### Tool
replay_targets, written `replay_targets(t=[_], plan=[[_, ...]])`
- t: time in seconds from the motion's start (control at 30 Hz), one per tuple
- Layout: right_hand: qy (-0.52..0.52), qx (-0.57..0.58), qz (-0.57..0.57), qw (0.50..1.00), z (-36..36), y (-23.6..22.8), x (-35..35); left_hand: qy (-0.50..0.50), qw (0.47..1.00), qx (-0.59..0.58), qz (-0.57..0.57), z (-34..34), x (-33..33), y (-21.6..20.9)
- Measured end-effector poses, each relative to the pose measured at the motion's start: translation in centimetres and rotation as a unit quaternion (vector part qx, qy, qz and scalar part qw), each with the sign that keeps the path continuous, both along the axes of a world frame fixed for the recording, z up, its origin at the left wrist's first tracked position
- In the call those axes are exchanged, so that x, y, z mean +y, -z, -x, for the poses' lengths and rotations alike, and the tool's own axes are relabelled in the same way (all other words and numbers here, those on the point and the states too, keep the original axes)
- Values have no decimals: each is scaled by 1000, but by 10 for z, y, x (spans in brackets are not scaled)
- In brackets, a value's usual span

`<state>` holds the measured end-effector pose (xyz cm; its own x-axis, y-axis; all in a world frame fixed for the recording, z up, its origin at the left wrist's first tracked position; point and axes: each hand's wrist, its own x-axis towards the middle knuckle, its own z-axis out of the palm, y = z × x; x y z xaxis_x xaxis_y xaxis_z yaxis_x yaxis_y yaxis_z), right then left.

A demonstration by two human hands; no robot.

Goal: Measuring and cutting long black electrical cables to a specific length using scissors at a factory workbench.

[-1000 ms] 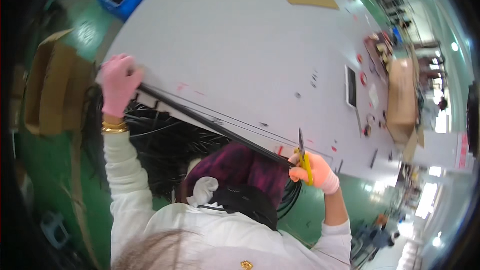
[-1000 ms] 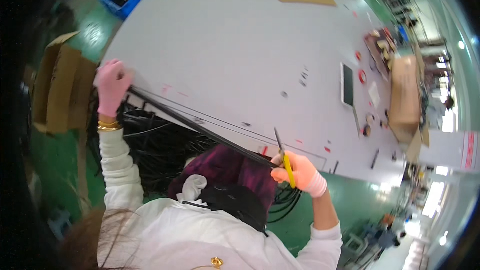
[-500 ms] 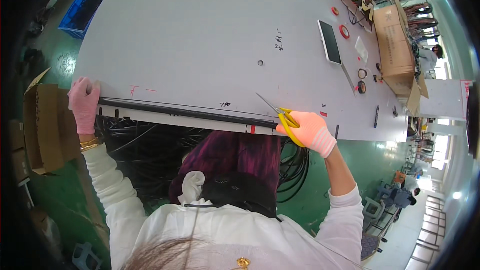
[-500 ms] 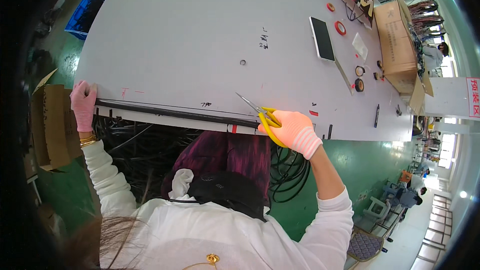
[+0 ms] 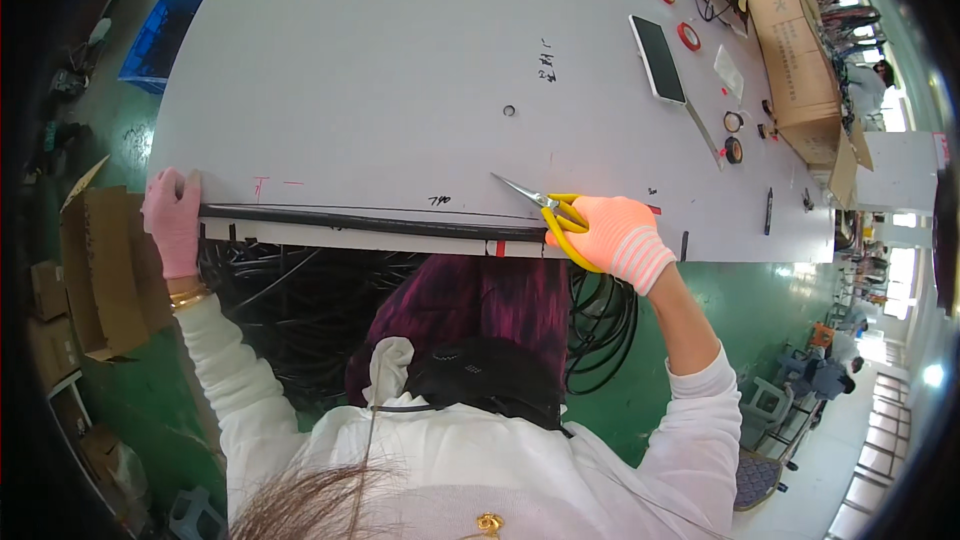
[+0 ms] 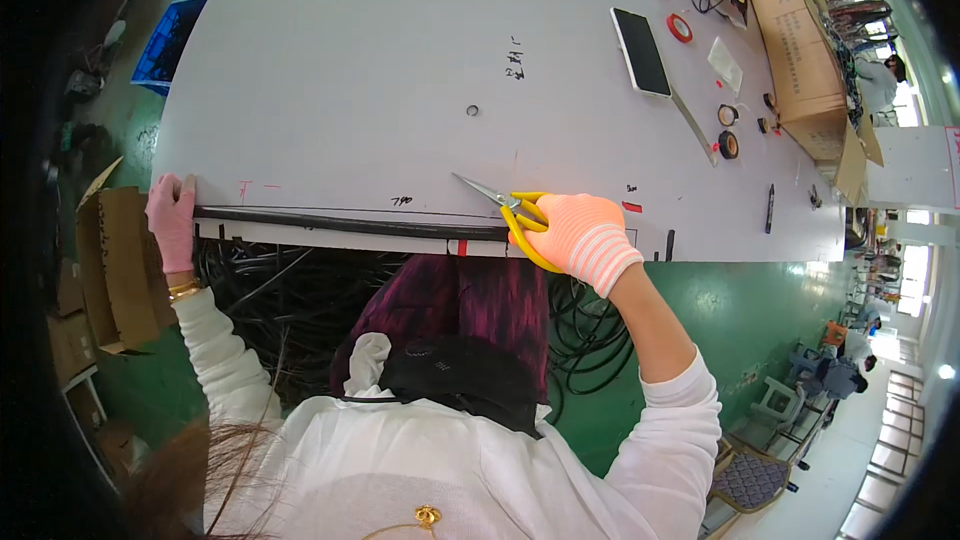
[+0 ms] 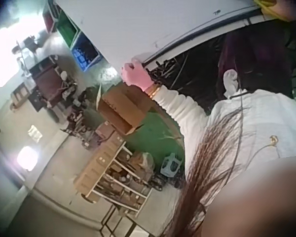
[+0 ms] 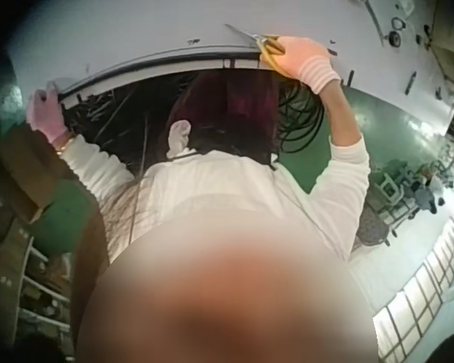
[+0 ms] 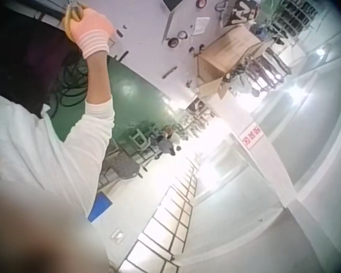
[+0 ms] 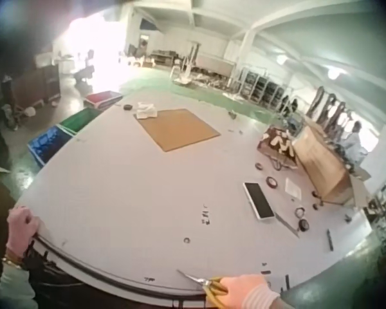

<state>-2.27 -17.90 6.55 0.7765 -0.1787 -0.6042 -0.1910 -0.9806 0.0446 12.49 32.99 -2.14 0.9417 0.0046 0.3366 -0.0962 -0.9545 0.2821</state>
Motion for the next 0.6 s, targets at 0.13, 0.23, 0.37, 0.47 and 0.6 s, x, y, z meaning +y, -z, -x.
replay_targets(t=[0.13, 0.23, 0.37, 0.47, 0.6], plan=[[10, -6, -4, 1000, 0, 5, -3, 111, 993, 7, -47, 40, -121, -11], [19, 2, -18, 1000, 0, 3, -3, 327, 943, 58, 36, 97, -237, -12], [6, -21, -29, 999, 2, -1, -5, 391, 914, 84, 75, 133, -318, -18], [3, -25, -38, 999, 4, 0, -7, 379, 918, 105, 54, 132, -333, -24], [3, -53, -58, 997, 9, 7, -11, 373, 920, 117, 33, 129, -336, -27]])
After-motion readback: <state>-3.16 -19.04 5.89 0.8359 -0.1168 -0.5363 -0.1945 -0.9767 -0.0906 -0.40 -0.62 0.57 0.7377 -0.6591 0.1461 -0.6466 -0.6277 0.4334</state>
